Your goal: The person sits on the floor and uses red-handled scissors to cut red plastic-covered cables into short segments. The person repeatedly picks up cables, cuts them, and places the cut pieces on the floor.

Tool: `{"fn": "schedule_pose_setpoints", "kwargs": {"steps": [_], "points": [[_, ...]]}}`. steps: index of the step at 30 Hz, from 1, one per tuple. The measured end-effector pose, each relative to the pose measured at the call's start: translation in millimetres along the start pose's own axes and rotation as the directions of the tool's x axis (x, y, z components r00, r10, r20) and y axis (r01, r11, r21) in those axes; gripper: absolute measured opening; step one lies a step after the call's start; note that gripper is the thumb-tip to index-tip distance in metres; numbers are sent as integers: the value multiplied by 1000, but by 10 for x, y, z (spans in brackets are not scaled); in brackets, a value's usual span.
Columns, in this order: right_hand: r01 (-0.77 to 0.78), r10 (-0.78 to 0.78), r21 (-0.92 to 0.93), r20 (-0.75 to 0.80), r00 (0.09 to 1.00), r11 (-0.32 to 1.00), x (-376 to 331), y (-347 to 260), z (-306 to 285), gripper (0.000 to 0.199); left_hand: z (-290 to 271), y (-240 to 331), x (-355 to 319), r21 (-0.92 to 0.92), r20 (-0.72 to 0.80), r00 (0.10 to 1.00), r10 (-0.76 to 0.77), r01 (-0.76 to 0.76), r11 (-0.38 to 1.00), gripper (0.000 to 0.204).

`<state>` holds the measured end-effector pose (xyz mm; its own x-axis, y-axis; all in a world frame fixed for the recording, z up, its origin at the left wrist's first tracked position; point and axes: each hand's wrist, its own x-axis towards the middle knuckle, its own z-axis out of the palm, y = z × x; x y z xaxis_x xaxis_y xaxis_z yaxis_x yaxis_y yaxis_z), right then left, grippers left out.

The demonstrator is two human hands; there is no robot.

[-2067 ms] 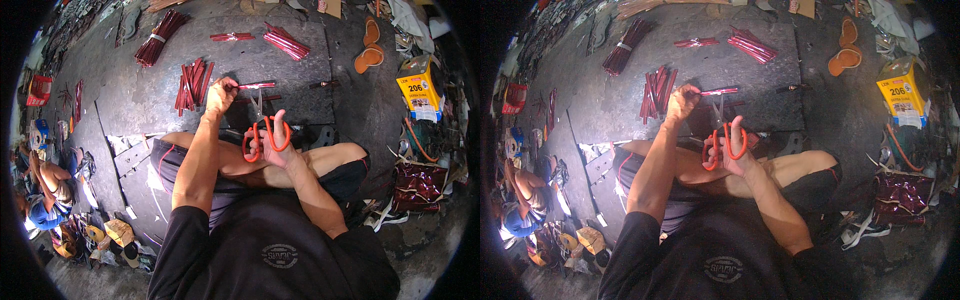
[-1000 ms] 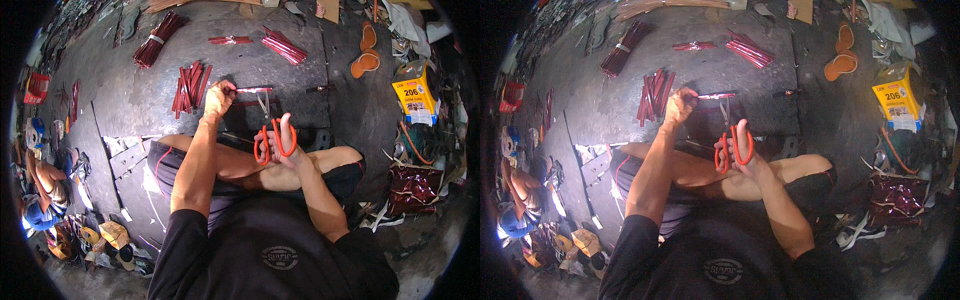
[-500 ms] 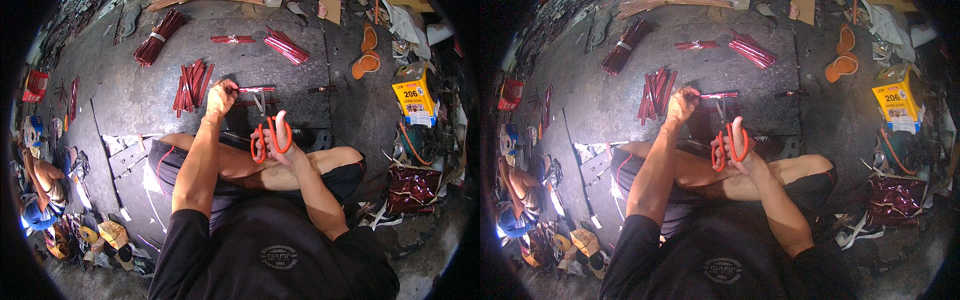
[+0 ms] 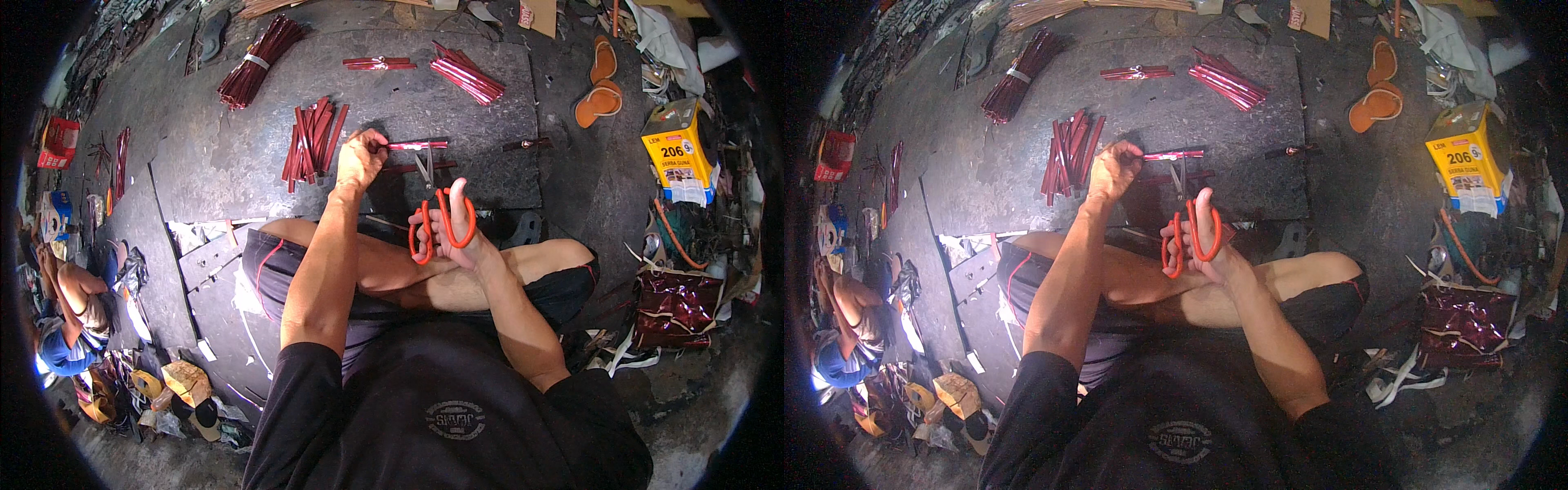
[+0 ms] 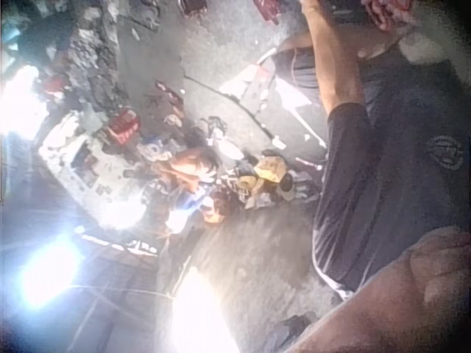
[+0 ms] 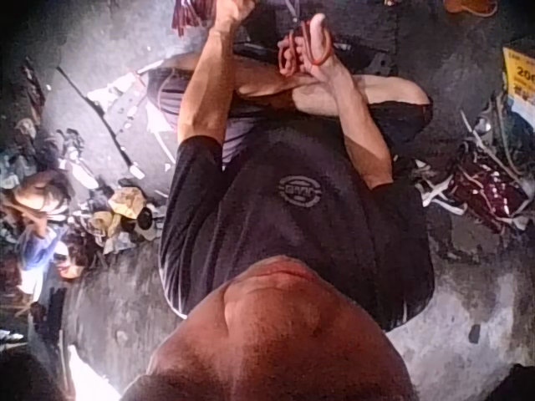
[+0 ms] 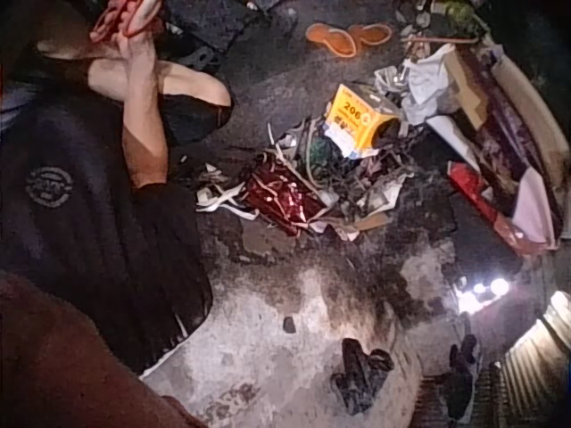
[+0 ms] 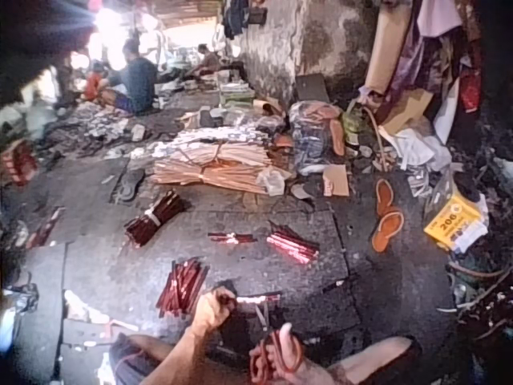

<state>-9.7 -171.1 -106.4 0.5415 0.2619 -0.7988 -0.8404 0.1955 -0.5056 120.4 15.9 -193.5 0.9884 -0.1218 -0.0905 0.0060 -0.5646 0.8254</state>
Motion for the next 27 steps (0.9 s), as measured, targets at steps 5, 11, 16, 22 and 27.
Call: {"fn": "schedule_pose_setpoints", "kwargs": {"steps": [5, 11, 16, 22, 27], "points": [[-47, 45, 67, 20, 999, 997, -5, -51, 18, 124, 12, -43, 8, -22, 4, 1000, -10, 10, 1000, 17], [-115, 101, 184, 84, 991, 976, 20, -17, -51, 125, -28, 31, -18, -4, 1, 1000, -17, 17, 1000, 18], [-116, 93, 206, 120, 988, 972, -35, 39, -82, 126, -16, 0, -16, -38, 8, 1000, -20, 20, 999, 18], [-84, 79, 89, 67, 995, 992, -42, -61, -36, 125, -17, 19, -13, 8, 14, 1000, -25, 25, 1000, 19], [-74, 74, 25, 5, 997, 997, -120, -53, -11, 126, -19, -33, -3, -23, 11, 1000, -6, 6, 1000, 19]]}}
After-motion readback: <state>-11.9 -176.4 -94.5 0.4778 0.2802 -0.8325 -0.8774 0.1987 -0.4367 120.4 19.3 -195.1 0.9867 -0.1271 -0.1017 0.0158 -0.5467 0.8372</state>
